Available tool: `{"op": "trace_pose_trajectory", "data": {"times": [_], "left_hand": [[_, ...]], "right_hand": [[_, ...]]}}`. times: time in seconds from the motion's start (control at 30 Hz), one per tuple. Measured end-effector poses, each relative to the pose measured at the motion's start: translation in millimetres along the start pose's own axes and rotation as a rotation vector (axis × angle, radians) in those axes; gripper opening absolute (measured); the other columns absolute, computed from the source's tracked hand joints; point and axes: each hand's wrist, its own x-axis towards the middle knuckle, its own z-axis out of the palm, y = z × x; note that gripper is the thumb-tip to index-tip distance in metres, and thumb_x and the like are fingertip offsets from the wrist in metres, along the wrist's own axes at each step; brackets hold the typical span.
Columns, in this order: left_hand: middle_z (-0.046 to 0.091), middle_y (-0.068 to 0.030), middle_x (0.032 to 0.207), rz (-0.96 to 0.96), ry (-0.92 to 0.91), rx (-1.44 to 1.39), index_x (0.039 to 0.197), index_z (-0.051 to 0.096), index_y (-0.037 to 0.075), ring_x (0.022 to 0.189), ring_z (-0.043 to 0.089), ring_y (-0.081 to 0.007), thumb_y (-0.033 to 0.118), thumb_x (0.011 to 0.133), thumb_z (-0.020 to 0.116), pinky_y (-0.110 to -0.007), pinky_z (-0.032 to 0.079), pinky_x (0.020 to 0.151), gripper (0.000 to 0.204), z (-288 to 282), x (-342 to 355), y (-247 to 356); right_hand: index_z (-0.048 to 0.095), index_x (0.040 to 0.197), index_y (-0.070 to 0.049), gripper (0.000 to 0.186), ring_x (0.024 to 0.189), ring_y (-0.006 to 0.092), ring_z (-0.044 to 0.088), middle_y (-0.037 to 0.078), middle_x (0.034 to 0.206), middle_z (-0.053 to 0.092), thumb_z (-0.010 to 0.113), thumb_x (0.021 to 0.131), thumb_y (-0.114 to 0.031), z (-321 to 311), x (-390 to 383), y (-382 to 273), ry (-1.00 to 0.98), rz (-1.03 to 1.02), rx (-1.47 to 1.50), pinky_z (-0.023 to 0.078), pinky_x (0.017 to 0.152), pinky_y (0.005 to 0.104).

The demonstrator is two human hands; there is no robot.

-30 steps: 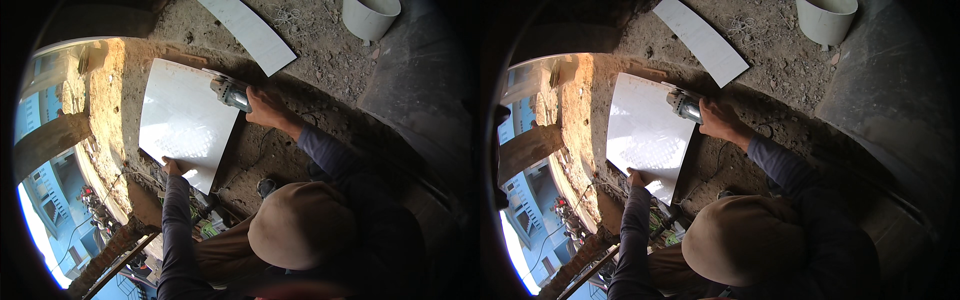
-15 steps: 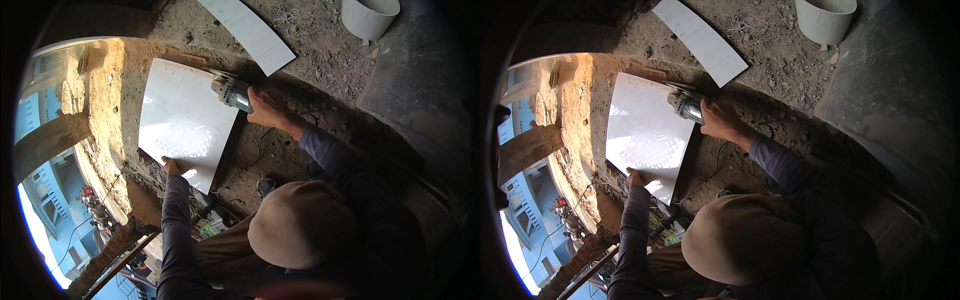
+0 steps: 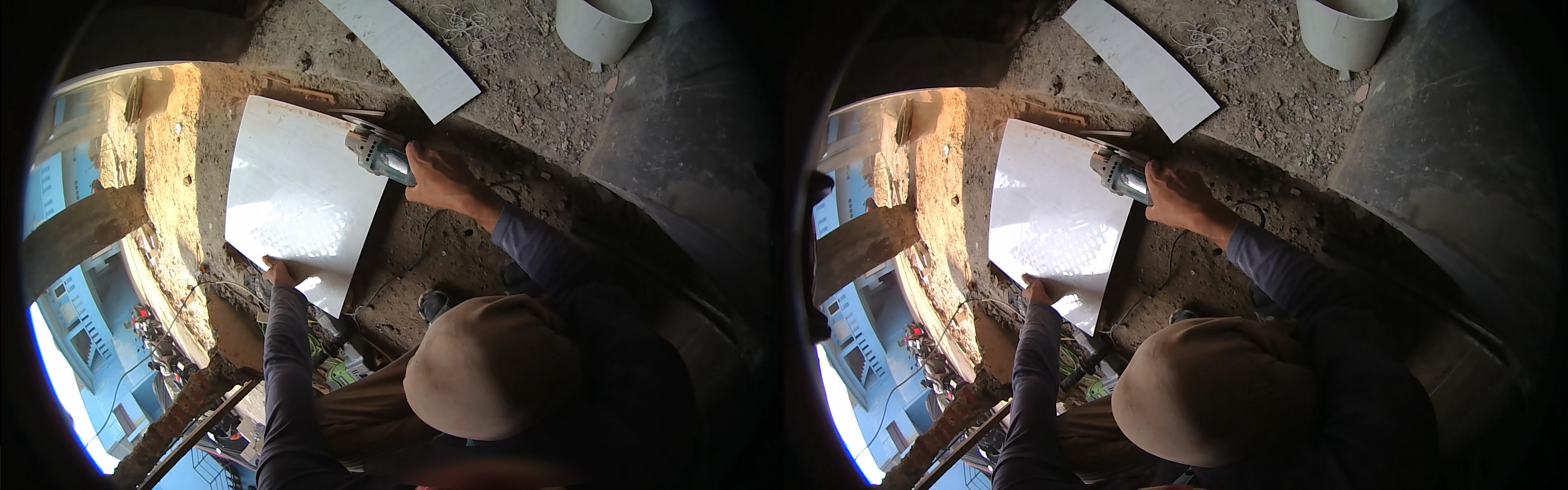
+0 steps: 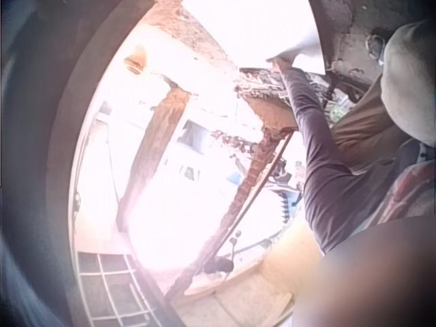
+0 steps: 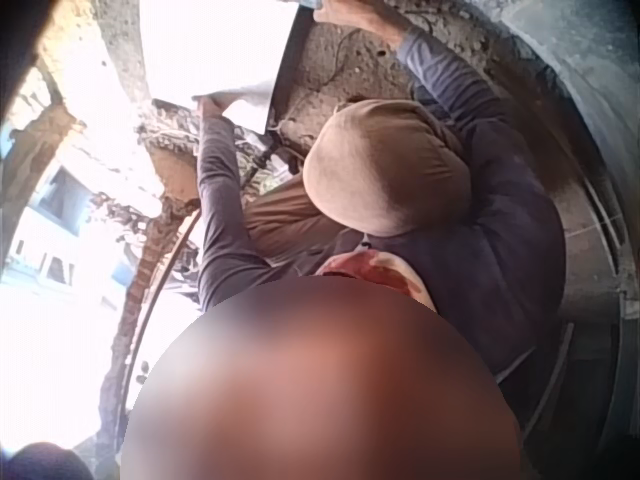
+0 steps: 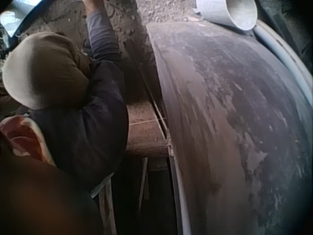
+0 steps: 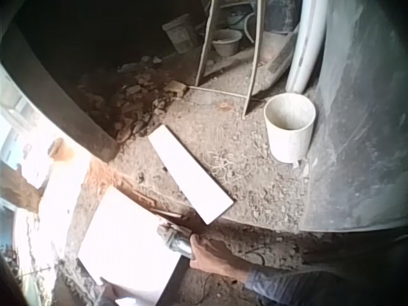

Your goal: The person positions a white ceramic tile on the ground and uses an angle grinder to cut along its edge. They hold the tile steady with one hand while guiding the grinder with the other, producing a straight cut.

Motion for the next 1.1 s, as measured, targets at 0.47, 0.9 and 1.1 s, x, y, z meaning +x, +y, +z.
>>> {"op": "trace_pose_trajectory", "data": {"times": [0.47, 0.9, 1.1], "left_hand": [[0.055, -0.0338, 0.137, -0.002, -0.007, 0.007, 0.148, 0.024, -0.013, 0.119, 0.063, -0.0372, 0.073, 0.098, 0.054, -0.043, 0.052, 0.102, 0.104, -1, -7, 4], [0.057, -0.0351, 0.134, 0.030, 0.036, 0.036, 0.146, 0.027, -0.016, 0.117, 0.065, -0.0382, 0.072, 0.100, 0.051, -0.044, 0.053, 0.101, 0.102, 0, -15, 9], [0.062, -0.0323, 0.132, 0.041, 0.076, 0.038, 0.137, 0.043, -0.018, 0.116, 0.066, -0.0384, 0.075, 0.099, 0.048, -0.044, 0.052, 0.101, 0.100, 3, -17, 7]], "right_hand": [[0.052, 0.107, 0.000, 0.047, 0.090, 0.0421, 0.071, 0.022, 0.098, 0.068, 0.081, 0.076, -0.018, -1, -5, 3, -0.019, 0.020, 0.011, 0.059, 0.076, 0.0513], [0.053, 0.107, 0.001, 0.046, 0.088, 0.0420, 0.072, 0.024, 0.096, 0.069, 0.081, 0.075, -0.018, -4, -11, 4, 0.010, -0.016, -0.011, 0.060, 0.075, 0.0496], [0.053, 0.106, 0.000, 0.046, 0.091, 0.0418, 0.071, 0.023, 0.098, 0.068, 0.081, 0.075, -0.019, -6, -15, 6, -0.022, 0.015, -0.005, 0.059, 0.078, 0.0499]]}}
